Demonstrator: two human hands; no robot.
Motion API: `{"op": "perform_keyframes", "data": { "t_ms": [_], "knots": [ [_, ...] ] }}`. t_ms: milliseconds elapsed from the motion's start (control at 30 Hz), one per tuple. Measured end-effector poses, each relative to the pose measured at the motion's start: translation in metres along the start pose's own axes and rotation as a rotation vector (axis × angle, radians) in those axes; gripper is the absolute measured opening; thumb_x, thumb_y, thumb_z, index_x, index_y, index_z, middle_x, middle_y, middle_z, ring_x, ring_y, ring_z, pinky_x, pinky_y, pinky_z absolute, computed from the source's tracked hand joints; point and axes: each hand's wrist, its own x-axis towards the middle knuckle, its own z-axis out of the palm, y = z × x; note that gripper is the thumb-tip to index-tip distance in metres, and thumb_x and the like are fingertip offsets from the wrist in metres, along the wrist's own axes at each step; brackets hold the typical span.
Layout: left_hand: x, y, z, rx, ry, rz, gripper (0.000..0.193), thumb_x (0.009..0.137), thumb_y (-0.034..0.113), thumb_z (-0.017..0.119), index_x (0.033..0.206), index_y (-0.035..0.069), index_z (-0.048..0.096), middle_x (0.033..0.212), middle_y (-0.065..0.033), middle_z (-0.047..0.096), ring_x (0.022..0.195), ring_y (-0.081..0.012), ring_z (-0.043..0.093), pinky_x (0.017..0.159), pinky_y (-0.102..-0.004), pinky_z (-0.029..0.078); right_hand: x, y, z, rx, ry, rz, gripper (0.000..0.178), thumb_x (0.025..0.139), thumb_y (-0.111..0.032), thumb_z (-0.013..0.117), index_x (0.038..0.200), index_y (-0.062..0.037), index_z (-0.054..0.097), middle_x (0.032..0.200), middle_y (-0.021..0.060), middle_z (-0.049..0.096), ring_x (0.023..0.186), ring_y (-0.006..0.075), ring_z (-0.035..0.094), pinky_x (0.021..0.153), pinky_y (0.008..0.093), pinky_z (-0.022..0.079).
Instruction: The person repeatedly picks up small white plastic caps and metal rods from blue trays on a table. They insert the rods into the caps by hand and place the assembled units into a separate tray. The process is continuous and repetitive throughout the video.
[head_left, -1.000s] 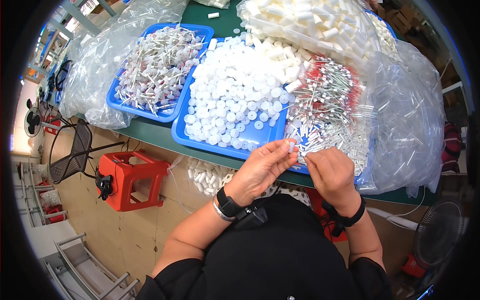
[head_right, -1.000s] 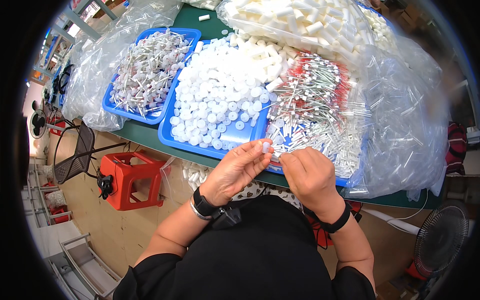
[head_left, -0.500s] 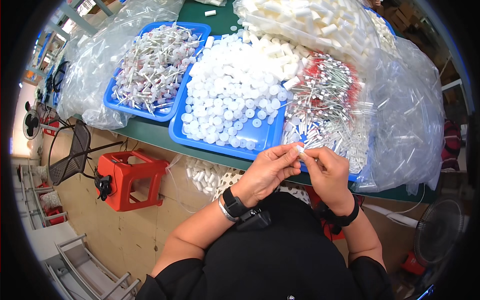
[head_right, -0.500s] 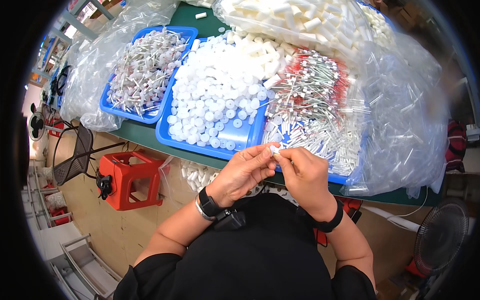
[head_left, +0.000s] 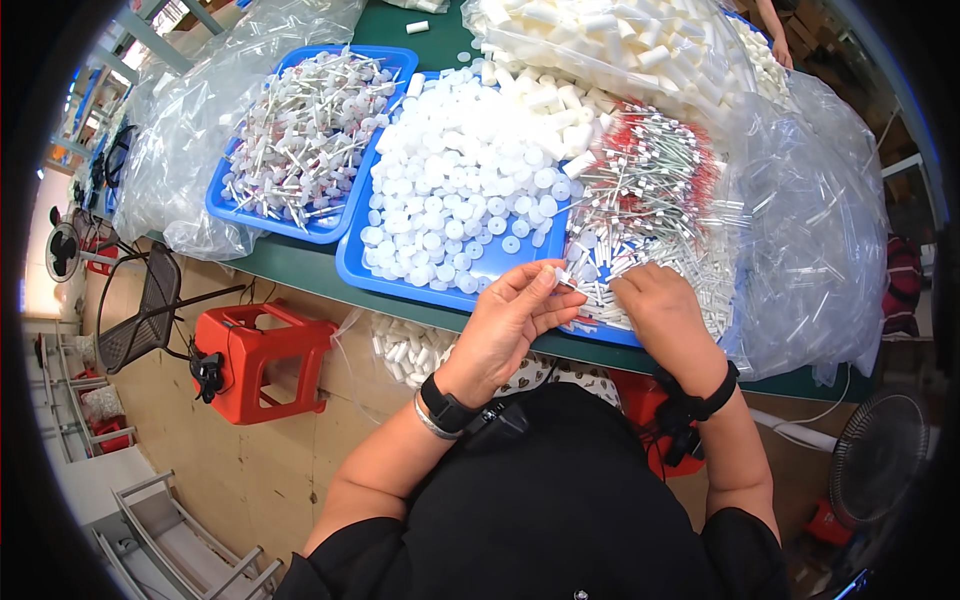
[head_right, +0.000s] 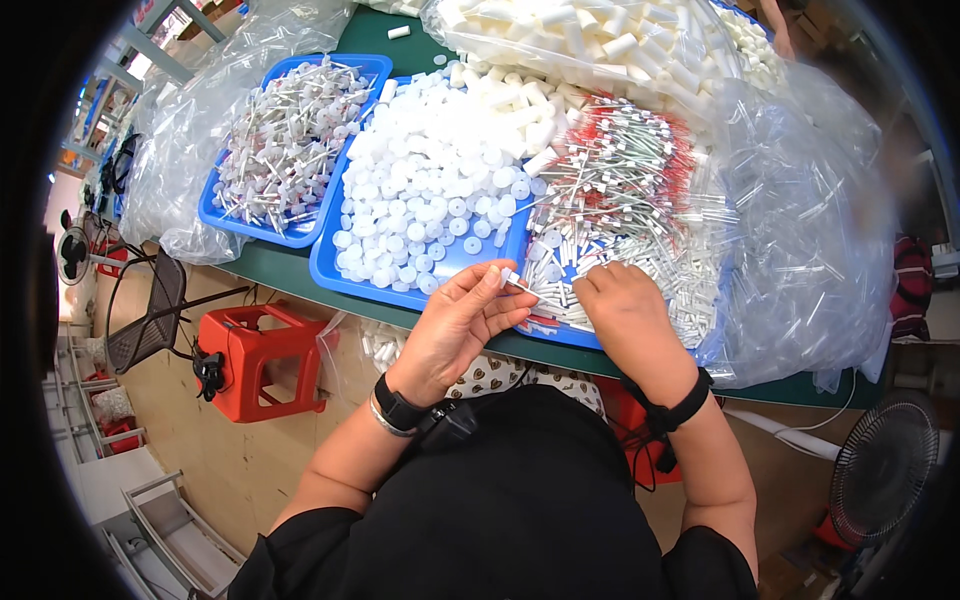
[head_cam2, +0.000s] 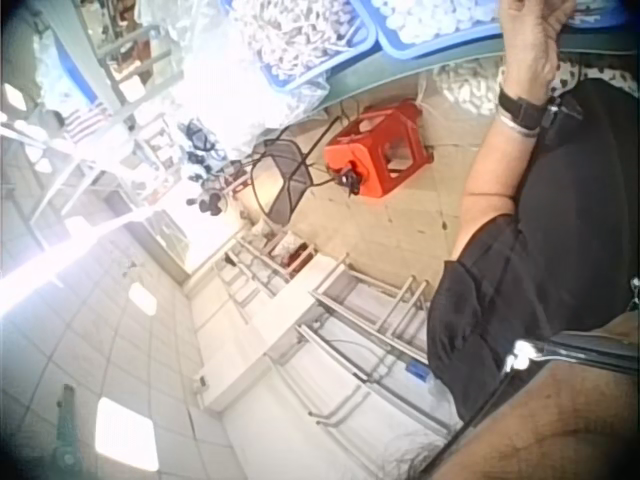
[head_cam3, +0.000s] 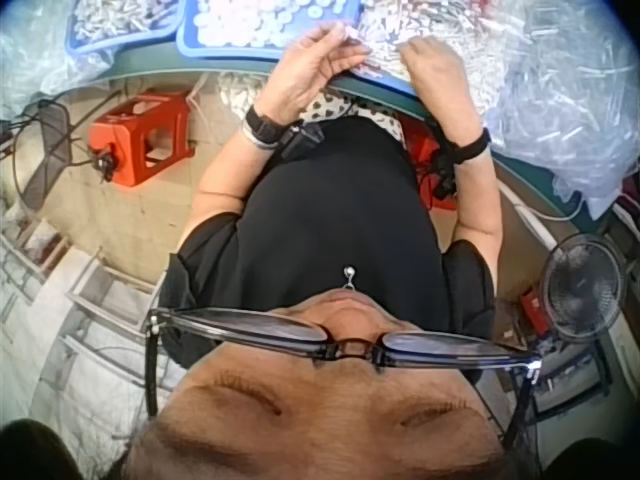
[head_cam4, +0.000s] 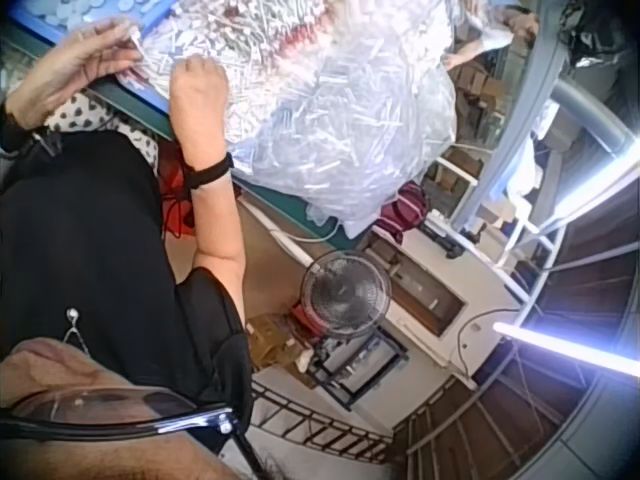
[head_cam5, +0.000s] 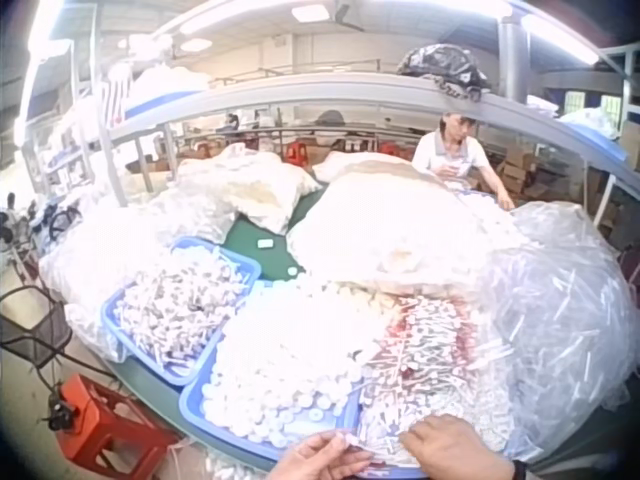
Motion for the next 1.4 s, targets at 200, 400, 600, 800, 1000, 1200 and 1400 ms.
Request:
{"op": "perform_keyframes", "data": {
  "t_ms": [200, 400, 600, 800, 1000, 1200, 1400],
  "knots": [
    [-0.001, 0.001, 0.001, 0.005, 0.006, 0.002, 0.030, 0.097, 0.023, 0.057, 0.119, 0.001, 0.057, 0.099, -0.0111, 0.064, 0.099, -0.0226, 0.066, 0.084, -0.0313, 0.055, 0.003, -0.001, 0.001, 0.027, -0.023, 0.039, 0.005, 0.072, -0.001, 0.057, 0.076, -0.0046, 0.057, 0.078, 0.0093, 0.056, 0.076, 0.0260, 0.059, 0.069, 0.0374, 0.048],
    [0.000, 0.000, 0.001, -0.010, 0.020, 0.013, 0.030, 0.097, 0.023, 0.057, 0.118, 0.001, 0.057, 0.100, -0.0111, 0.064, 0.099, -0.0229, 0.066, 0.085, -0.0310, 0.055, 0.007, 0.001, 0.005, 0.082, -0.056, 0.030, 0.003, 0.077, -0.001, 0.058, 0.080, -0.0029, 0.057, 0.080, 0.0107, 0.056, 0.076, 0.0290, 0.059, 0.068, 0.0406, 0.048],
    [0.000, 0.002, 0.001, -0.023, 0.044, 0.038, 0.030, 0.097, 0.022, 0.058, 0.118, 0.000, 0.055, 0.101, -0.0119, 0.064, 0.101, -0.0231, 0.065, 0.086, -0.0311, 0.055, 0.005, 0.002, 0.007, 0.098, -0.013, 0.021, 0.006, 0.073, 0.001, 0.056, 0.078, -0.0016, 0.054, 0.079, 0.0122, 0.053, 0.079, 0.0297, 0.059, 0.070, 0.0402, 0.050],
    [0.001, 0.000, 0.002, -0.016, 0.053, 0.049, 0.029, 0.097, 0.021, 0.058, 0.118, 0.000, 0.055, 0.102, -0.0119, 0.064, 0.101, -0.0235, 0.065, 0.087, -0.0313, 0.055, 0.004, 0.005, 0.007, 0.310, 0.004, 0.112, 0.006, 0.080, -0.003, 0.062, 0.085, -0.0004, 0.059, 0.083, 0.0133, 0.060, 0.076, 0.0297, 0.063, 0.066, 0.0385, 0.050],
    [0.002, -0.002, 0.002, -0.014, 0.062, 0.065, 0.028, 0.098, 0.019, 0.057, 0.118, 0.000, 0.055, 0.102, -0.0123, 0.064, 0.103, -0.0245, 0.065, 0.088, -0.0318, 0.055, 0.004, -0.009, -0.018, 0.627, -0.016, 0.360, 0.011, 0.086, -0.008, 0.066, 0.093, -0.0006, 0.063, 0.080, 0.0126, 0.066, 0.065, 0.0259, 0.064, 0.059, 0.0328, 0.049],
    [0.002, -0.004, 0.005, -0.019, 0.069, 0.070, 0.028, 0.098, 0.019, 0.056, 0.118, 0.000, 0.055, 0.102, -0.0126, 0.064, 0.103, -0.0249, 0.065, 0.089, -0.0322, 0.054, -0.001, -0.009, -0.016, 0.619, 0.058, 0.327, 0.010, 0.085, -0.006, 0.066, 0.093, -0.0002, 0.063, 0.080, 0.0124, 0.066, 0.065, 0.0244, 0.064, 0.058, 0.0318, 0.049],
    [0.002, -0.003, 0.006, -0.028, 0.071, 0.074, 0.028, 0.097, 0.019, 0.057, 0.118, -0.001, 0.055, 0.102, -0.0128, 0.064, 0.102, -0.0247, 0.065, 0.090, -0.0324, 0.054, -0.002, -0.009, -0.016, 0.603, 0.089, 0.307, 0.011, 0.084, -0.005, 0.067, 0.092, 0.0004, 0.063, 0.081, 0.0128, 0.066, 0.065, 0.0247, 0.064, 0.058, 0.0316, 0.049]
  ]
}}
